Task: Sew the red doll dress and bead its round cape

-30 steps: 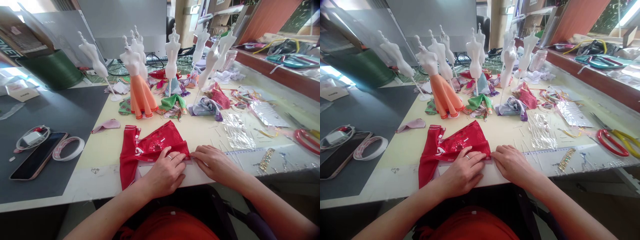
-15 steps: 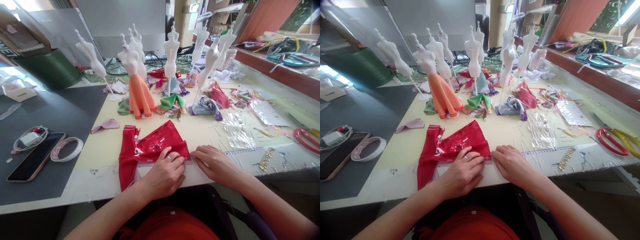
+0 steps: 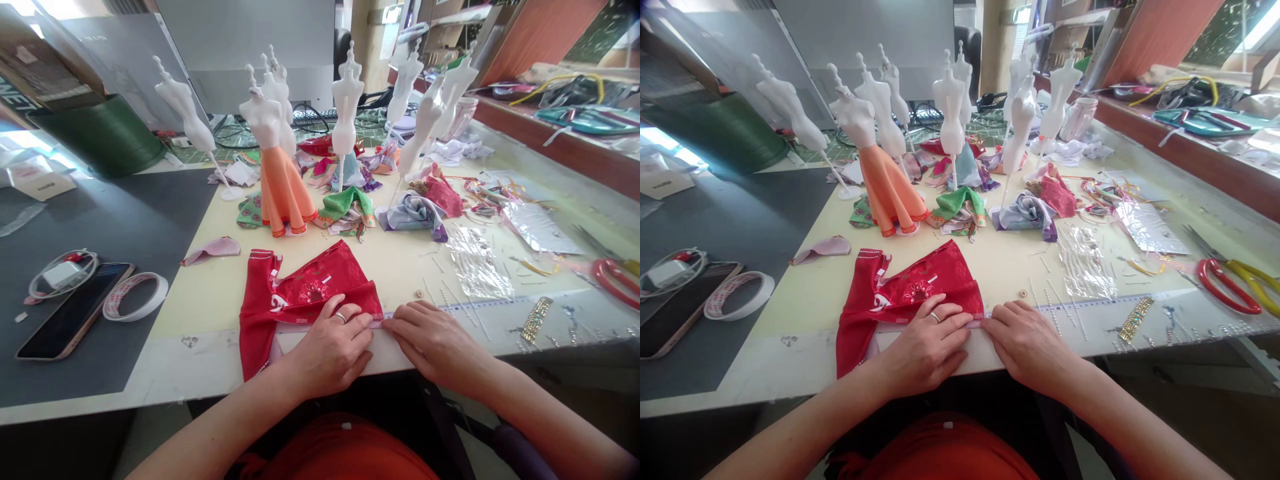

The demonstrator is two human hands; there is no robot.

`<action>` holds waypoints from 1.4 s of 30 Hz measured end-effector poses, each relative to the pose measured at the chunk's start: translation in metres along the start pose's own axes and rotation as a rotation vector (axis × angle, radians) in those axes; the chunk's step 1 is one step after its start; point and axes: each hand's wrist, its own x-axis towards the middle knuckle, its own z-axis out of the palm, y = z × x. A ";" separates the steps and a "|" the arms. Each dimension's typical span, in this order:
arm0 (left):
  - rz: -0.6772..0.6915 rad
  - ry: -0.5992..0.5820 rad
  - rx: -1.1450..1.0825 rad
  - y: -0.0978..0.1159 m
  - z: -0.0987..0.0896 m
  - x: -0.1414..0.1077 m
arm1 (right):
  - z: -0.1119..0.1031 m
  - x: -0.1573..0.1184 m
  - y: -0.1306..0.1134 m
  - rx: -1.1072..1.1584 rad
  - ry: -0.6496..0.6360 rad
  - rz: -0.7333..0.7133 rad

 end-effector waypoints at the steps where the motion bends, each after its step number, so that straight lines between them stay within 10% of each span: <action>1: -0.001 0.002 -0.003 0.000 0.000 0.000 | 0.001 -0.002 -0.002 -0.015 -0.015 0.000; 42: 0.011 -0.006 -0.022 -0.001 0.001 0.001 | 0.006 -0.004 -0.006 -0.093 -0.115 0.021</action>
